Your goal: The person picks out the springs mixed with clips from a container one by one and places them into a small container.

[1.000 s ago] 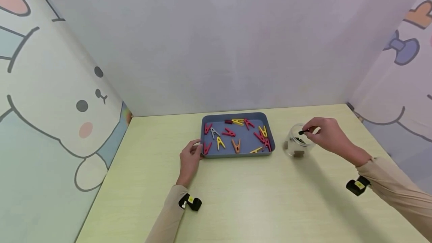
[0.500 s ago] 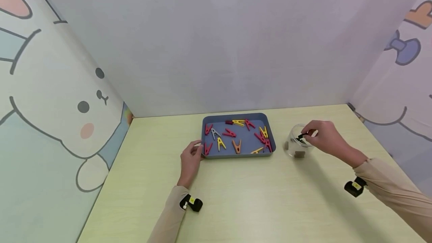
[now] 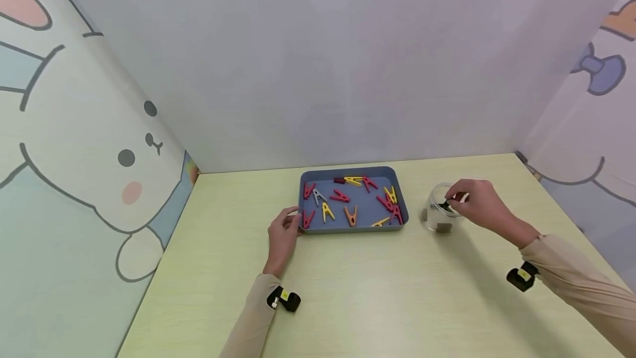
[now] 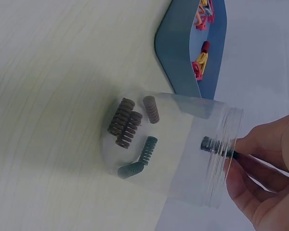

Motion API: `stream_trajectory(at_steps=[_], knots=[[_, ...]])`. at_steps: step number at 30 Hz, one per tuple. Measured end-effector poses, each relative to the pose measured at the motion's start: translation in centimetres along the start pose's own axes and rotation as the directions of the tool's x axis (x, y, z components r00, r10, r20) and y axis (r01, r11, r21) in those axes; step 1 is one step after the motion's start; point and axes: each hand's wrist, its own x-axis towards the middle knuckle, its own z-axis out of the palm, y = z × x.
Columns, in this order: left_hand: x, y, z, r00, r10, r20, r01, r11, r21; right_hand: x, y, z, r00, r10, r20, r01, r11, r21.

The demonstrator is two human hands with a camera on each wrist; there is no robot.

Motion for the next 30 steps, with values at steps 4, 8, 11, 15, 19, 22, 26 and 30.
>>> stream_trajectory(at_steps=[4,8,11,15,19,22,26,30], knots=[[0.0,-0.1,0.0,1.0,0.0,0.002,0.0,1.0,0.0,0.0,0.0,-0.1,1.0,0.004,-0.02,-0.004,1.0,-0.004],[0.0,-0.1,0.0,1.0,-0.001,0.005,0.001,1.0,-0.003,0.3,-0.3,-0.3,0.999,0.0,-0.048,0.0,1.0,-0.005],[0.0,0.0,0.0,1.0,-0.002,0.004,0.002,1.0,-0.006,0.5,-0.6,-0.4,0.999,0.003,-0.054,-0.003,1.0,0.002],[0.0,0.0,0.0,1.0,0.002,0.002,-0.002,1.0,-0.004,0.9,-1.1,-0.3,0.998,0.001,-0.06,0.0,1.0,0.017],[0.0,0.0,0.0,1.0,0.01,0.005,-0.01,1.0,-0.005,1.4,-1.5,-0.1,0.998,0.0,-0.063,0.002,1.0,0.03],[0.0,0.0,0.0,1.0,0.011,0.01,-0.011,1.0,-0.009,1.7,-1.8,0.2,0.998,0.011,-0.059,-0.009,0.999,0.038],[-0.1,0.0,0.0,1.0,0.01,0.012,-0.01,1.0,-0.012,2.3,-2.4,0.5,0.998,0.023,-0.053,-0.02,0.998,0.054],[-0.1,0.0,-0.1,1.0,0.012,0.009,-0.012,1.0,-0.009,2.8,-3.0,0.7,0.999,0.022,-0.048,-0.019,0.998,0.065]])
